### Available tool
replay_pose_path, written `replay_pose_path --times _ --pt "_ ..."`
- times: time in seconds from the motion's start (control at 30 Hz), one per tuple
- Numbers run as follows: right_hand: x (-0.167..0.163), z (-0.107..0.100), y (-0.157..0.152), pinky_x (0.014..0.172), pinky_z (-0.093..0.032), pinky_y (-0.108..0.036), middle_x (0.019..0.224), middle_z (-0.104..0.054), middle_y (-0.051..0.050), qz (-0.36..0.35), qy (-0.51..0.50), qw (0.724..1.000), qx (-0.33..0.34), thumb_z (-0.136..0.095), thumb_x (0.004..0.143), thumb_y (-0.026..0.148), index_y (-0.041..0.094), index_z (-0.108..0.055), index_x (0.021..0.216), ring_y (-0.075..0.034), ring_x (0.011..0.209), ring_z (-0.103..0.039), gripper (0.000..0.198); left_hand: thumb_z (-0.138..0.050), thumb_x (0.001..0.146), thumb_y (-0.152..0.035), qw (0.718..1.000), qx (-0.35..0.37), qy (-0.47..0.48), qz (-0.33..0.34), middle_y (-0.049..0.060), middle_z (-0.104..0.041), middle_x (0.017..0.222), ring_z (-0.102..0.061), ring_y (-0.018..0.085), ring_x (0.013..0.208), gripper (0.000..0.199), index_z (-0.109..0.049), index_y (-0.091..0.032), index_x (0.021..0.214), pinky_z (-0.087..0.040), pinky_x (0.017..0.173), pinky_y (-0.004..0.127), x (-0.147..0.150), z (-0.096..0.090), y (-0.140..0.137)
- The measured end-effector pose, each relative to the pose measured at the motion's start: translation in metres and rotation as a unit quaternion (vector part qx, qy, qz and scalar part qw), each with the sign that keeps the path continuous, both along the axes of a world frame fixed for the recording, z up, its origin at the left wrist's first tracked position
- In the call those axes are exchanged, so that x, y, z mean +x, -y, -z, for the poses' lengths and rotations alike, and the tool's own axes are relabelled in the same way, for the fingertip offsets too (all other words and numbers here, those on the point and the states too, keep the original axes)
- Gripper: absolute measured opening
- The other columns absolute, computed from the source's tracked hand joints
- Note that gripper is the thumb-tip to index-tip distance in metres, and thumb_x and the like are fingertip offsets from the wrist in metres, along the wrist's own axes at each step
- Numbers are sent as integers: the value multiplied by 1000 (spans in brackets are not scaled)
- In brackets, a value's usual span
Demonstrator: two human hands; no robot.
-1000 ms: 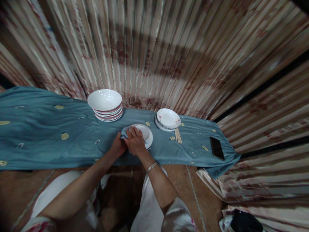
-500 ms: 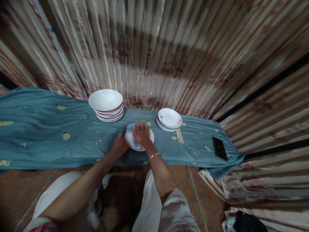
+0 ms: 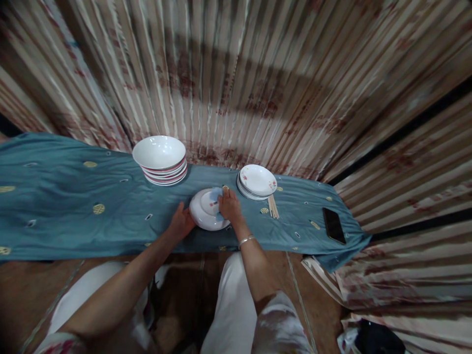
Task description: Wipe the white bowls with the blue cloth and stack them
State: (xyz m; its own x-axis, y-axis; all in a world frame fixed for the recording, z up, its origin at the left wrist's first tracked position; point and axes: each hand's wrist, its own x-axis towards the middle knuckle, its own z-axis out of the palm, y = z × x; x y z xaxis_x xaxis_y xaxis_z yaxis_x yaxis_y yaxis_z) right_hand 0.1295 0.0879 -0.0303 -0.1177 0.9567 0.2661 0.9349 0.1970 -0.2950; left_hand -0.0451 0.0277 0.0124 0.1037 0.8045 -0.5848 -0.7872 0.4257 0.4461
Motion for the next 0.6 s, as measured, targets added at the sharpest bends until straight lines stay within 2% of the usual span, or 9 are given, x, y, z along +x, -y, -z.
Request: replay_pose_path --times 0.13,0.27,0.43,0.6 --pt "7 19 15 108 -41 -49 141 -53 -27 11 -33 999 11 -30 100 28 -2 -42 144 -30 135 -48 55 -24 101 -43 1000 -5 0 0 16 -75 108 -69 28 108 60 -49 -5 140 -53 97 39 0 -3 0" --pt "3 30 42 111 -39 -50 148 -47 -23 25 -90 994 49 -25 102 34 4 -34 151 -28 141 -41 58 -24 101 -42 1000 -8 9 -3 15 -76 107 -71 29 104 59 -49 -7 141 -53 96 41 1 -3 0" --pt "-10 27 79 113 -37 -50 153 -40 -23 55 -87 992 72 -24 103 41 7 -28 154 -28 146 -33 61 -22 102 -42 1000 3 17 -4 15 -76 107 -71 28 103 59 -48 -8 142 -54 94 41 3 -6 0" --pt "-24 18 107 116 -32 -51 157 -34 -22 14 -36 994 99 -28 103 34 5 -31 152 -28 151 -19 58 -22 102 -43 1000 -4 7 -2 16 -76 103 -71 28 101 61 -47 -4 141 -54 95 40 3 -9 2"
